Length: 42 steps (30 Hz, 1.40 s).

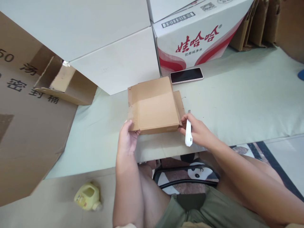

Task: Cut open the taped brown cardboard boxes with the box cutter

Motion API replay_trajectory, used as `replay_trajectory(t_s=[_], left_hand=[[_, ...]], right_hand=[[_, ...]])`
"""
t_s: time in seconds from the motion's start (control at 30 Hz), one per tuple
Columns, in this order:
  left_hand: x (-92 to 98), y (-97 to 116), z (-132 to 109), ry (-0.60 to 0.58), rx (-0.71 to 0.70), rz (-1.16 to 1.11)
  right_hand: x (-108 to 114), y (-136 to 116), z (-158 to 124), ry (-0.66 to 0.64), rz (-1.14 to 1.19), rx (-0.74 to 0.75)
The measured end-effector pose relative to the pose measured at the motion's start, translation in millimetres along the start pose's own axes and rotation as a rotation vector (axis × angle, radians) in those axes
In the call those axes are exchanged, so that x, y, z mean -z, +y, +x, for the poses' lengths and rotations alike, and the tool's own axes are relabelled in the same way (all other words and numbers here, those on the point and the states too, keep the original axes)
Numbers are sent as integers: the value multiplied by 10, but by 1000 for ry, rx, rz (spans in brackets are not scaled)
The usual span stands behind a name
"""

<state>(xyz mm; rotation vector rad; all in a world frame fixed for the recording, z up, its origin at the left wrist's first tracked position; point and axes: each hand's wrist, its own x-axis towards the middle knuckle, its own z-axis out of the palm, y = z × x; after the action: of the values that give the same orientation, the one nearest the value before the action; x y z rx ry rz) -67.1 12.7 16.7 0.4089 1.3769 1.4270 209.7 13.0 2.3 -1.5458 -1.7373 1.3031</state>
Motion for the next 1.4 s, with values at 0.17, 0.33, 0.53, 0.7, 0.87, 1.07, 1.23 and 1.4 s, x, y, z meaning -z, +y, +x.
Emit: replay_trajectory(t_s=[0.17,0.33,0.53,0.7,0.87,1.07,1.23,1.4], left_hand=[[-22,10,-13,12,11,-15],[-44,19,-21,30,17,-22],[-30,9,-5,36,10,-26],[-20,-1,2,23,15,-26],[-38,0,-7,32,12,-31],[-13,-6,-1,16,8,-18],[-11,-9,3,12,6,-12],[-47,5,-12,44,18,-20]], right_hand=[[-2,2,-9,-7,0,-13],[-8,15,-8,-12,-10,-22],[0,10,-1,-27,-9,-37],[-2,27,4,-30,-22,-39],[-7,35,3,-26,-13,-33],[3,26,-9,-31,-10,-16],[1,26,-3,-31,-16,-21],[-1,30,5,-38,-26,-29]])
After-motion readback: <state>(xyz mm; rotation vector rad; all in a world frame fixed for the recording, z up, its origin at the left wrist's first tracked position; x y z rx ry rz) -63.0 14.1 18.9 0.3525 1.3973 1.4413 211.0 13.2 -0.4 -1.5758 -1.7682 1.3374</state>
